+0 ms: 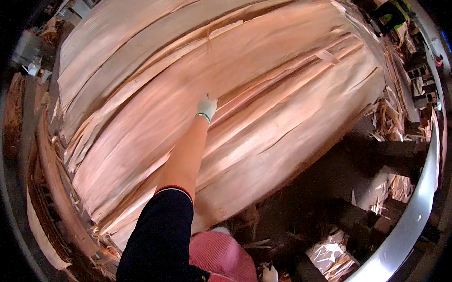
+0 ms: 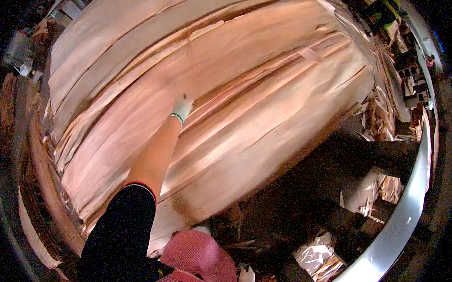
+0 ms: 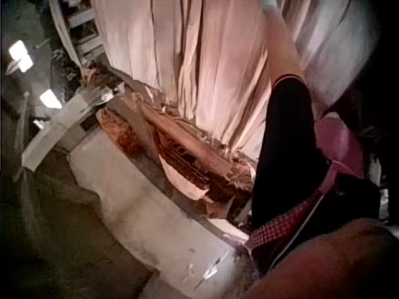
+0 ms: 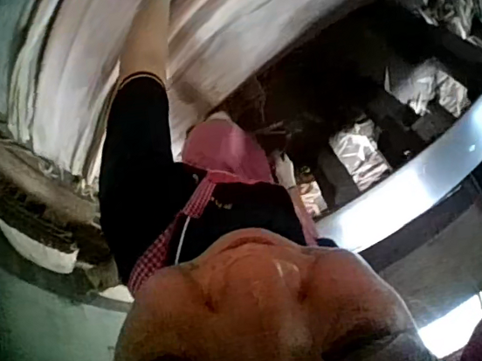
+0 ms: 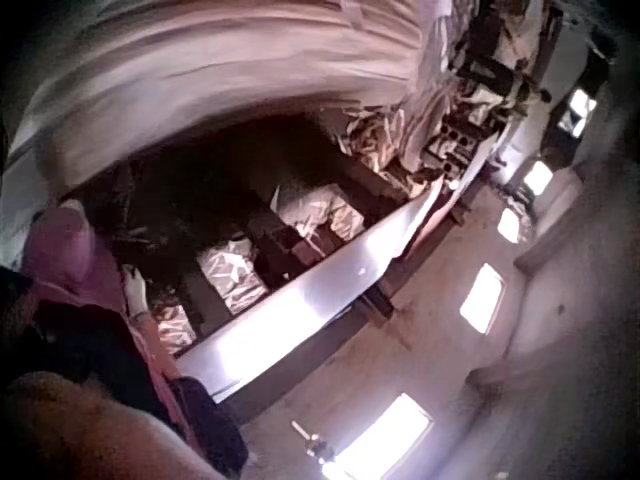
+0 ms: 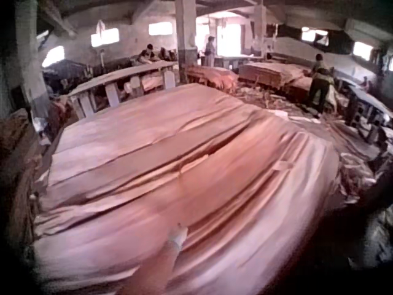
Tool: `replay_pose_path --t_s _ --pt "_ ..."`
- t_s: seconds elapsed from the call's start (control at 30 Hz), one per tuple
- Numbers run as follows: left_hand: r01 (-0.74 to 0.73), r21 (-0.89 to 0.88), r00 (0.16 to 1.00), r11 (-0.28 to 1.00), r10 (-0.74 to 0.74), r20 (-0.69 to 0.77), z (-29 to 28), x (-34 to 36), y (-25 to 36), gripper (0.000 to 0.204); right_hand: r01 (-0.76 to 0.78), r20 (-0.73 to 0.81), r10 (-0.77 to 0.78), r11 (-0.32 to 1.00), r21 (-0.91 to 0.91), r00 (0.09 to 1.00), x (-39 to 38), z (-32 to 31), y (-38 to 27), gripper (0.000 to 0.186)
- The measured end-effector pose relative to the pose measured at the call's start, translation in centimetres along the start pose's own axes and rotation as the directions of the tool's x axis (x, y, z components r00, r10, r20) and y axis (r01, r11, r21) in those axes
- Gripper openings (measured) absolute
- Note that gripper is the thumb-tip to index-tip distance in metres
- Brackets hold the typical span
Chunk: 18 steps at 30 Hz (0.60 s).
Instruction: The person organizes and tapes thin wood veneer sheets by hand, using a utility knife to trim edges and applying small pieces of tape to secure the sheets together before stacking them.
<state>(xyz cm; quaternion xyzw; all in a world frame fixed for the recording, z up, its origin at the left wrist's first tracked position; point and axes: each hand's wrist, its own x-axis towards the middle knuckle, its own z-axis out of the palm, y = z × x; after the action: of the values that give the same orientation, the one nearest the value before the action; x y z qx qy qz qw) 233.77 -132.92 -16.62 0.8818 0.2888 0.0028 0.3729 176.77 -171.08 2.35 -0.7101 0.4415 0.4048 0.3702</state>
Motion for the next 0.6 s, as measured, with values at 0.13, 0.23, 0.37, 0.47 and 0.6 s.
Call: replay_pose_path --t_s 0.13,0.23,0.37,0.47,0.6 --pt "0.439 -0.743 0.898 0.505 -0.283 0.337 3.9 5.6 -0.1 0.019 0.085 -0.047 -0.087 0.995 -0.045 0.995 0.7 0.4 -5.2 0.035" --pt "0.509 -0.747 0.86 0.428 -0.211 0.465 5.6 6.0 1.9 0.01 0.011 -0.092 -0.016 0.999 -0.052 0.996 4.0 1.8 0.0 0.034" --pt "0.434 -0.742 0.869 0.512 -0.02 0.495 4.3 8.1 0.4 0.014 -0.157 0.037 0.154 0.924 0.349 0.987 5.1 2.3 -0.3 0.028" --pt "0.404 -0.52 0.903 0.752 -0.239 0.357 3.5 9.4 0.1 0.015 -0.071 0.016 0.069 0.971 0.227 0.998 5.1 2.0 -1.3 0.023" --pt "0.225 -0.628 0.971 0.745 -0.122 0.203 -0.5 11.3 -0.5 0.029 -0.01 -0.008 0.011 0.991 0.137 1.0 4.4 1.2 -3.2 0.027"
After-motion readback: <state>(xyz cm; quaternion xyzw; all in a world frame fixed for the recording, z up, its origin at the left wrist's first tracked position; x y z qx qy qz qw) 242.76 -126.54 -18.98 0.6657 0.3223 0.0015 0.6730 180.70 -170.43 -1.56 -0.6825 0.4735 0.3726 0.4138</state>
